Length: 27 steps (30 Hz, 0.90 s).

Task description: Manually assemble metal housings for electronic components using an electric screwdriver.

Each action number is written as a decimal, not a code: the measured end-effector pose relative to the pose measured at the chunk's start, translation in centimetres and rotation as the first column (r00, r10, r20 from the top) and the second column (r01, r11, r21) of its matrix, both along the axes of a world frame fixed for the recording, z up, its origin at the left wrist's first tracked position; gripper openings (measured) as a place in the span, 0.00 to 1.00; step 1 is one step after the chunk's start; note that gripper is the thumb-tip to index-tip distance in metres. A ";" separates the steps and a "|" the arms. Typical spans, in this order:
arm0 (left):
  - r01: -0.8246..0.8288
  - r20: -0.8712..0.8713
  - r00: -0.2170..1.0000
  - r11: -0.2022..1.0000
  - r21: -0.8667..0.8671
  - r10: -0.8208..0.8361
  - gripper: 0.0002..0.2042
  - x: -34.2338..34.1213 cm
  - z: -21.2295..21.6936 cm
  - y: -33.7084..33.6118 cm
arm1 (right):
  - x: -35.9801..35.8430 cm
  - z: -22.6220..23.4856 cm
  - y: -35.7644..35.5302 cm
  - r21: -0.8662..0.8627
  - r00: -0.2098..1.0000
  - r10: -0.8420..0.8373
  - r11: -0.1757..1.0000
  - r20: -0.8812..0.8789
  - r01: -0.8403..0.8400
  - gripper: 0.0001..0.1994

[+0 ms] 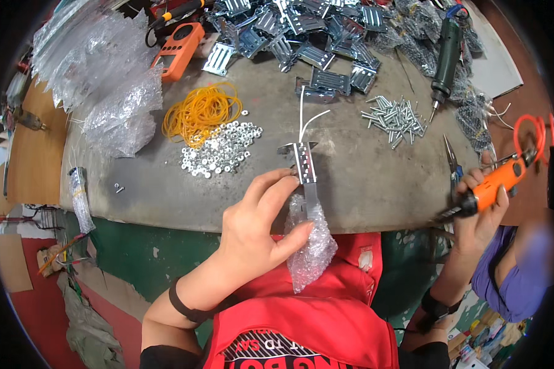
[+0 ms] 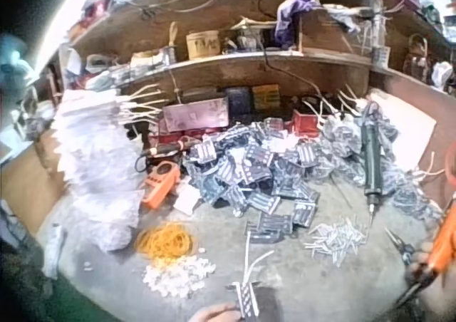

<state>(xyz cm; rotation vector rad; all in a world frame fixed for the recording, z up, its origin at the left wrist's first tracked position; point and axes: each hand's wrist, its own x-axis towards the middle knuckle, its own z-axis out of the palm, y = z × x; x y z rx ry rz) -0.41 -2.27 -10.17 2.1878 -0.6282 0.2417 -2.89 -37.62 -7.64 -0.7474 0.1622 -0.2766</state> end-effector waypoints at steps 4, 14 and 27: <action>-0.007 -0.015 1.000 1.000 -0.023 0.007 0.26 0.0 -0.2 -0.2 | 2.5 -2.4 5.4 0.039 0.997 0.069 0.997 0.047 -0.071 0.20; 0.007 -0.034 0.999 0.998 -0.056 -0.009 0.27 0.0 -0.5 0.4 | 5.2 -4.0 12.9 0.478 0.998 -0.061 0.877 0.017 0.046 0.12; 0.004 -0.029 1.000 0.998 -0.070 -0.006 0.29 0.1 -0.5 0.2 | 5.8 -4.8 13.6 0.528 0.996 -0.082 0.847 0.019 0.060 0.11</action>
